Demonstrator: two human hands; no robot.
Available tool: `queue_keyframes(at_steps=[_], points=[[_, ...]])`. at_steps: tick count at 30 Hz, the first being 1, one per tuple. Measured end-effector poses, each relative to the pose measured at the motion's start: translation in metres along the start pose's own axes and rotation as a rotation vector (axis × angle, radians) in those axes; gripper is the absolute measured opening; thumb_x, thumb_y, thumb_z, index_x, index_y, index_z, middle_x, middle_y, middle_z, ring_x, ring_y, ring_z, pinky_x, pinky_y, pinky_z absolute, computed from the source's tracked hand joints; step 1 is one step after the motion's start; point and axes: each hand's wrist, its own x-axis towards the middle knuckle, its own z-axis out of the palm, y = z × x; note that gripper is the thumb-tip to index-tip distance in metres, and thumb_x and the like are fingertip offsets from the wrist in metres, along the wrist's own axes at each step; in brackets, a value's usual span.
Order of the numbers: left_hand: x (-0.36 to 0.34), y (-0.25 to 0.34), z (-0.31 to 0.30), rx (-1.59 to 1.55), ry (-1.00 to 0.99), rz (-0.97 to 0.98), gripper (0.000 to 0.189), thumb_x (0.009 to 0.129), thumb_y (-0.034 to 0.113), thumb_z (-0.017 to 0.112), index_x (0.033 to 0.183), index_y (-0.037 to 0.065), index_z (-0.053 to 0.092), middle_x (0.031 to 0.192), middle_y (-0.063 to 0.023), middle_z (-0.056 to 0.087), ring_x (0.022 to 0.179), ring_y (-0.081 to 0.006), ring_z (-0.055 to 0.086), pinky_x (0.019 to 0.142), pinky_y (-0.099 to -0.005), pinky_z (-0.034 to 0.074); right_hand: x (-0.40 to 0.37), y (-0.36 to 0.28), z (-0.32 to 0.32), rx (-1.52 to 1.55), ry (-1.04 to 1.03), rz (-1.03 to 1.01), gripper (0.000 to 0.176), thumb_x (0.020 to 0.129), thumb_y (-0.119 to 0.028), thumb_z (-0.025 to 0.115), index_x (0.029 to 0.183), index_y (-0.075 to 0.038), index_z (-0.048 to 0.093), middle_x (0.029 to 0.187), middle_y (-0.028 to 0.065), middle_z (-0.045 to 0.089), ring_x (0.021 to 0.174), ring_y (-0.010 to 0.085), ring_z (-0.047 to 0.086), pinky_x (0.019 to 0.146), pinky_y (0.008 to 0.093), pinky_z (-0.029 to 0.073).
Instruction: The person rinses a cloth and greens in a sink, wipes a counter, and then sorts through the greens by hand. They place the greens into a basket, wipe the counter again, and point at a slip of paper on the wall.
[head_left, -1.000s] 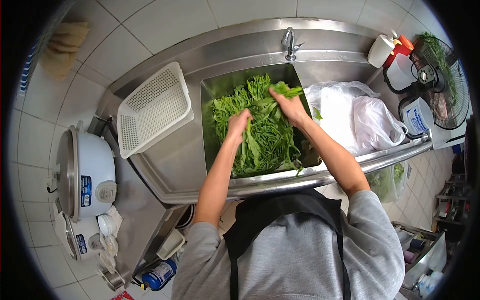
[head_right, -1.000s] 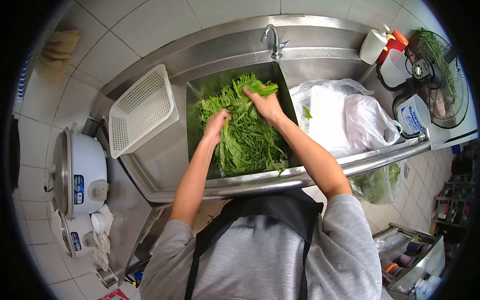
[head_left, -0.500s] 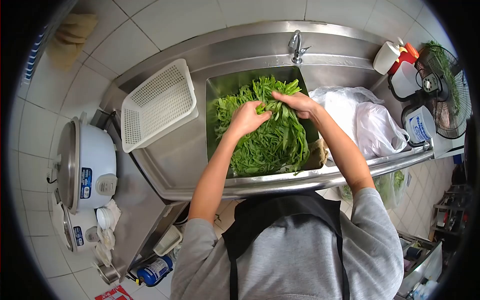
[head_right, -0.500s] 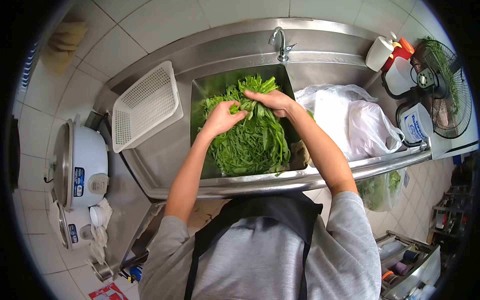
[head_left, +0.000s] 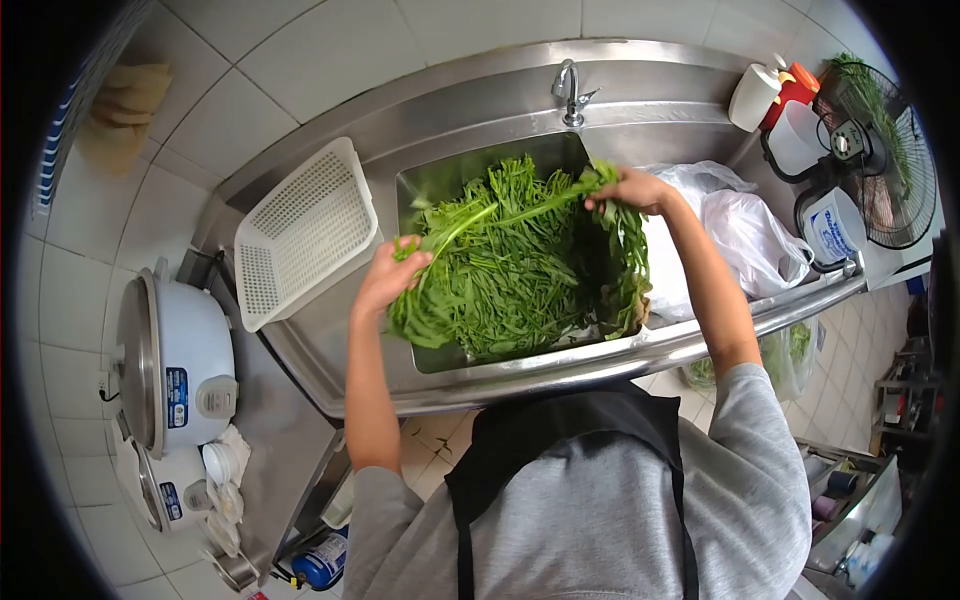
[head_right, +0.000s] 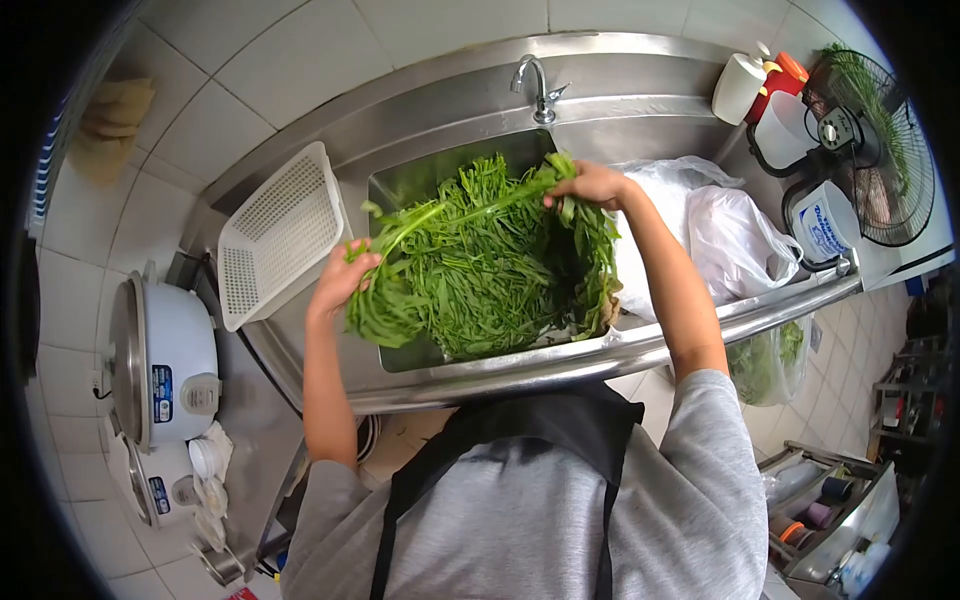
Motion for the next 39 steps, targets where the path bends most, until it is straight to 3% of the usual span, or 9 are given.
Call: queue_keyframes(at_steps=[4, 7, 10, 12, 15, 23, 26, 31, 39], points=[[-0.008, -0.016, 0.003, 0.439, -0.307, 0.025, 0.032, 0.072, 0.019, 0.064, 0.098, -0.001, 0.062, 0.061, -0.0039, 0.057, 0.053, -0.0087, 0.050, 0.048, -0.0244, 0.041, -0.020, -0.015, -0.009, 0.403, 0.008, -0.054, 0.031, 0.091, -0.017, 0.047, 0.116, 0.000, 0.045, 0.099, 0.0134, 0.062, 0.070, 0.0134, 0.060, 0.065, 0.0248, 0.054], [-0.008, -0.026, 0.043, 0.674, -0.482, 0.049, 0.041, 0.069, 0.039, 0.067, 0.093, 0.006, 0.066, 0.068, -0.0101, 0.062, 0.065, -0.0177, 0.059, 0.063, -0.0324, 0.046, -0.019, -0.026, 0.001, 0.439, -0.181, -0.163, 0.037, 0.093, -0.020, 0.041, 0.122, 0.003, 0.041, 0.115, 0.0208, 0.052, 0.084, 0.0176, 0.061, 0.073, 0.0262, 0.054], [-0.002, -0.010, 0.079, 0.723, -0.393, -0.076, 0.038, 0.071, 0.043, 0.066, 0.094, 0.013, 0.066, 0.068, -0.0108, 0.062, 0.065, -0.0193, 0.059, 0.065, -0.0326, 0.046, -0.009, -0.032, 0.024, 0.570, -0.260, -0.204, 0.036, 0.091, -0.014, 0.042, 0.122, 0.005, 0.040, 0.115, 0.0223, 0.052, 0.094, 0.0234, 0.059, 0.080, 0.0309, 0.052], [0.004, -0.007, 0.100, 0.493, -0.226, 0.179, 0.036, 0.074, 0.037, 0.066, 0.095, 0.007, 0.066, 0.073, -0.0112, 0.065, 0.067, -0.0172, 0.061, 0.068, -0.0314, 0.046, 0.001, -0.035, 0.038, 0.608, -0.274, -0.227, 0.039, 0.089, -0.012, 0.044, 0.125, 0.002, 0.036, 0.118, 0.0224, 0.050, 0.096, 0.0242, 0.058, 0.084, 0.0318, 0.050], [-0.001, 0.011, 0.124, 0.474, -0.194, 0.249, 0.028, 0.076, 0.033, 0.066, 0.090, 0.009, 0.066, 0.067, -0.0106, 0.063, 0.062, -0.0170, 0.060, 0.064, -0.0306, 0.046, 0.015, -0.038, 0.059, 0.742, -0.247, -0.228, 0.037, 0.090, -0.012, 0.043, 0.124, 0.003, 0.037, 0.118, 0.0228, 0.049, 0.101, 0.0260, 0.056, 0.085, 0.0322, 0.050], [0.014, -0.001, 0.123, 0.556, -0.316, 0.131, 0.031, 0.073, 0.033, 0.067, 0.093, 0.009, 0.064, 0.059, -0.0082, 0.059, 0.050, -0.0156, 0.053, 0.057, -0.0307, 0.043, 0.042, -0.026, 0.055, 0.890, -0.055, -0.228, 0.029, 0.096, -0.020, 0.031, 0.111, 0.003, 0.040, 0.113, 0.0230, 0.051, 0.098, 0.0293, 0.057, 0.079, 0.0393, 0.054], [0.014, -0.002, 0.120, 0.653, -0.148, 0.150, 0.033, 0.072, 0.033, 0.066, 0.097, 0.012, 0.064, 0.057, -0.0099, 0.058, 0.048, -0.0179, 0.052, 0.055, -0.0316, 0.043, 0.049, -0.019, 0.044, 0.936, 0.050, -0.175, 0.027, 0.096, -0.021, 0.030, 0.109, 0.002, 0.039, 0.110, 0.0223, 0.052, 0.093, 0.0284, 0.059, 0.077, 0.0421, 0.054], [0.025, -0.012, 0.101, 0.553, -0.222, 0.109, 0.025, 0.072, 0.029, 0.065, 0.082, 0.006, 0.067, 0.054, -0.0060, 0.055, 0.049, -0.0100, 0.049, 0.053, -0.0270, 0.041, 0.044, -0.020, 0.036, 0.574, 0.071, -0.026, 0.027, 0.094, -0.024, 0.038, 0.104, -0.001, 0.047, 0.101, 0.0161, 0.059, 0.087, 0.0227, 0.062, 0.072, 0.0354, 0.054], [0.026, 0.012, 0.090, 0.307, -0.564, -0.003, 0.027, 0.076, 0.027, 0.066, 0.082, 0.001, 0.066, 0.058, -0.0015, 0.055, 0.044, -0.0048, 0.038, 0.042, -0.0218, 0.031, 0.039, -0.014, 0.027, 0.234, 0.103, -0.023, 0.032, 0.087, -0.026, 0.053, 0.101, 0.003, 0.053, 0.090, 0.0142, 0.062, 0.072, 0.0168, 0.062, 0.056, 0.0287, 0.054]])
